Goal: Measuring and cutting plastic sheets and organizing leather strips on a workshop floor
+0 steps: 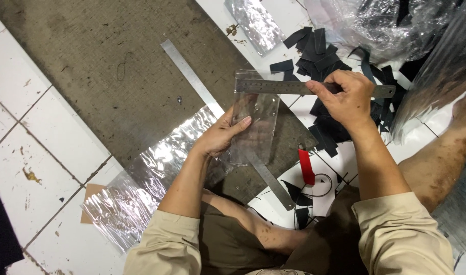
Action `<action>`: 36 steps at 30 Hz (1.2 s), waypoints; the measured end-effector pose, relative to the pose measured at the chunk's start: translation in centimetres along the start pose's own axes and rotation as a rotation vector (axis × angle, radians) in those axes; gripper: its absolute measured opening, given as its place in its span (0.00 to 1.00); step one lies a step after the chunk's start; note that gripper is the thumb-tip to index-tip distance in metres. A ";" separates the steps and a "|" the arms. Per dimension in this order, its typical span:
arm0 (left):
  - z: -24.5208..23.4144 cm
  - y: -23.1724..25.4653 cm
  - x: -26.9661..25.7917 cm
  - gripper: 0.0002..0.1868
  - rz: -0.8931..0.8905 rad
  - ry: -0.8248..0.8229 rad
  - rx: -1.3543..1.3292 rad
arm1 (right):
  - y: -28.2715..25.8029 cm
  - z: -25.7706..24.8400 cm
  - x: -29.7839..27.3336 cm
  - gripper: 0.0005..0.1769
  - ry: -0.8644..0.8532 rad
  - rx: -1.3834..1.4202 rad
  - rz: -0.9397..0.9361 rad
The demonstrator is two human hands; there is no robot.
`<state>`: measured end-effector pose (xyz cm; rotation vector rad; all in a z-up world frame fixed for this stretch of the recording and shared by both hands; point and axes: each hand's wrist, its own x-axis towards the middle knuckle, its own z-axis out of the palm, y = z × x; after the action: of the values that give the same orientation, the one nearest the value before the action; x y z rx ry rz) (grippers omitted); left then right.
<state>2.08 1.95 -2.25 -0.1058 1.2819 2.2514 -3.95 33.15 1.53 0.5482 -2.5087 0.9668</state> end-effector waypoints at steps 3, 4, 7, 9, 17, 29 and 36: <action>0.3 0.5 -0.2 0.28 -0.010 0.004 0.006 | 0.0 0.0 -0.1 0.26 0.011 -0.016 -0.001; 0.8 1.0 -0.5 0.28 -0.012 0.003 0.007 | -0.1 0.0 0.0 0.26 0.013 -0.016 0.000; 1.9 2.0 -1.1 0.30 0.002 0.008 0.005 | -0.5 -0.1 0.1 0.26 0.006 -0.022 0.011; 2.1 2.1 -1.1 0.31 0.011 -0.015 0.029 | -0.8 -0.2 0.2 0.26 0.005 -0.017 0.012; 2.7 2.5 -1.3 0.31 0.009 -0.032 0.027 | -0.4 -0.3 0.1 0.27 -0.007 -0.029 0.011; -1.4 -0.2 1.2 0.29 0.089 0.237 -0.023 | -2.8 4.8 -3.1 0.10 -0.030 0.052 0.363; -11.3 -9.0 5.7 0.21 0.186 0.591 -0.097 | -1.4 16.3 -10.9 0.16 -0.299 0.046 0.571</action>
<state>-0.57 -1.33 -17.20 -0.7654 1.5160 2.5449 2.38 23.16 -14.24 -0.0337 -2.9974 1.2116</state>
